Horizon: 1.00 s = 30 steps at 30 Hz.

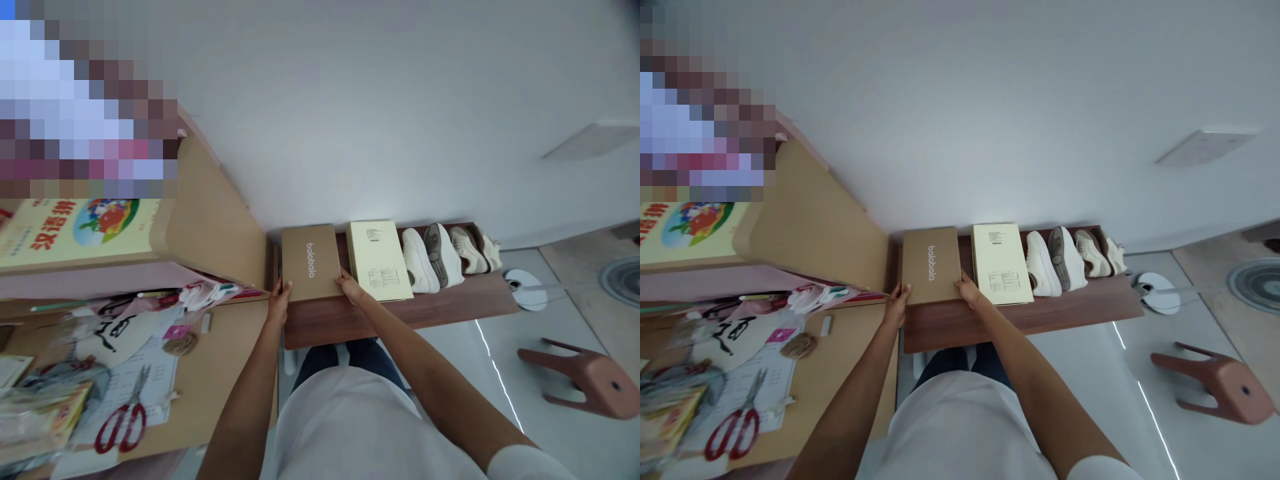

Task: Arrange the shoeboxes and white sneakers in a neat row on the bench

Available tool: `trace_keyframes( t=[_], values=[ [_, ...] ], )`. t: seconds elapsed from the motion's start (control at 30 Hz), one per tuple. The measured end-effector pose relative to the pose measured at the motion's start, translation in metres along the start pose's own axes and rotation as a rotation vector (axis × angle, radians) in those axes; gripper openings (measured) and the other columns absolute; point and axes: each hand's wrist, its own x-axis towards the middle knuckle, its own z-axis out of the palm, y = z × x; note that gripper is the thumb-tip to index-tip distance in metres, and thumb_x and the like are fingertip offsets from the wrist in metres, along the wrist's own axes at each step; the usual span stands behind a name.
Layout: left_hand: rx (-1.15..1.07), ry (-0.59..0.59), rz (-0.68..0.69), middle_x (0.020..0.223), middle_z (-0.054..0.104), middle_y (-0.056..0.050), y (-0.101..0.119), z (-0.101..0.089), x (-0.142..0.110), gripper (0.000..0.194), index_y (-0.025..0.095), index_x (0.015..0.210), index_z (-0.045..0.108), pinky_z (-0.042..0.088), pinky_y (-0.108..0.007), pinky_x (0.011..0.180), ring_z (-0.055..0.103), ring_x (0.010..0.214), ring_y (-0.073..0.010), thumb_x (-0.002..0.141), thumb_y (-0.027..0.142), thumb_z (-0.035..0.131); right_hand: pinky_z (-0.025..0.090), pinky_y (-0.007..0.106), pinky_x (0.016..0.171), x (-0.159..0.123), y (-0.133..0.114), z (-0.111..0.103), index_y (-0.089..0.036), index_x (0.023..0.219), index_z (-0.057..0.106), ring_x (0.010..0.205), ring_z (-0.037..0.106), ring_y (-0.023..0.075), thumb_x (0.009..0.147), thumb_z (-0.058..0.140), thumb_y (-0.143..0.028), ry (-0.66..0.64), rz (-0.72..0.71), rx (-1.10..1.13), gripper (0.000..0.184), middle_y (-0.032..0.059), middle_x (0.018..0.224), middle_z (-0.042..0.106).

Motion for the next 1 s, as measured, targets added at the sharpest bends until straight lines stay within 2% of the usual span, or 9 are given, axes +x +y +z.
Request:
trace_keyframes(
  t=[0.13,0.27,0.37,0.47,0.6,0.7,0.83,1.0],
  values=[
    [0.110,0.050,0.035,0.138,0.066,-0.010,0.009,-0.003,0.002,0.057,0.024,0.129,0.065,0.034,-0.041,0.121,0.051,0.140,-0.0260,0.076,0.027,0.084,0.025,0.049,0.124,-0.003,-0.007,-0.003,-0.023,0.157,0.038,0.148,0.040,0.0268,0.082,0.059,-0.038,0.092,-0.013,-0.089,0.080,0.0062,0.157,0.049],
    [0.255,0.146,0.204,0.155,0.049,-0.011,0.028,0.005,-0.003,0.069,0.024,0.136,0.058,0.024,-0.038,0.125,0.033,0.152,-0.0268,0.074,0.030,0.086,0.023,0.048,0.126,-0.013,-0.023,-0.026,-0.027,0.158,0.036,0.154,0.029,0.0256,0.085,0.061,-0.051,0.115,-0.132,-0.088,0.081,0.0022,0.163,0.039],
    [0.331,0.116,0.306,0.158,0.046,-0.010,0.042,0.028,-0.014,0.067,0.025,0.137,0.057,0.019,-0.037,0.126,0.026,0.154,-0.0259,0.076,0.030,0.083,0.027,0.049,0.124,-0.023,-0.039,-0.056,-0.033,0.156,0.038,0.153,0.030,0.0259,0.087,0.061,-0.056,0.146,-0.194,-0.044,0.077,0.0010,0.163,0.040],
    [0.359,0.013,0.310,0.157,0.046,-0.009,0.047,0.065,-0.028,0.062,0.026,0.136,0.057,0.017,-0.038,0.127,0.027,0.154,-0.0254,0.078,0.029,0.080,0.030,0.051,0.122,-0.031,-0.053,-0.088,-0.034,0.154,0.041,0.152,0.033,0.0272,0.088,0.060,-0.058,0.186,-0.204,-0.015,0.073,0.0020,0.163,0.040],
    [0.274,-0.077,0.263,0.154,0.050,-0.011,0.035,0.115,-0.040,0.057,0.024,0.130,0.062,0.022,-0.040,0.125,0.031,0.152,-0.0273,0.077,0.023,0.082,0.031,0.053,0.121,-0.035,-0.062,-0.121,-0.035,0.154,0.041,0.151,0.034,0.0283,0.089,0.060,-0.059,0.219,-0.220,-0.028,0.072,0.0026,0.163,0.040],
    [0.207,-0.100,0.242,0.149,0.055,-0.012,0.017,0.144,-0.045,0.056,0.024,0.124,0.065,0.026,-0.041,0.124,0.034,0.151,-0.0293,0.072,0.019,0.085,0.031,0.053,0.121,-0.034,-0.060,-0.141,-0.035,0.155,0.040,0.151,0.034,0.0291,0.088,0.061,-0.058,0.245,-0.218,-0.038,0.074,0.0037,0.162,0.040],
    [0.183,-0.142,0.188,0.151,0.054,-0.012,-0.005,0.171,-0.048,0.056,0.024,0.125,0.065,0.027,-0.041,0.123,0.036,0.150,-0.0299,0.073,0.022,0.085,0.033,0.053,0.121,-0.030,-0.055,-0.165,-0.033,0.154,0.042,0.150,0.035,0.0309,0.085,0.064,-0.058,0.272,-0.188,-0.060,0.077,0.0052,0.162,0.041],
    [0.203,-0.164,0.077,0.158,0.045,-0.014,-0.027,0.193,-0.042,0.066,0.024,0.135,0.058,0.026,-0.044,0.124,0.032,0.152,-0.0311,0.076,0.031,0.085,0.032,0.052,0.121,-0.023,-0.047,-0.188,-0.027,0.153,0.043,0.148,0.038,0.0328,0.079,0.072,-0.054,0.284,-0.158,-0.119,0.084,0.0093,0.159,0.044]
  ],
)
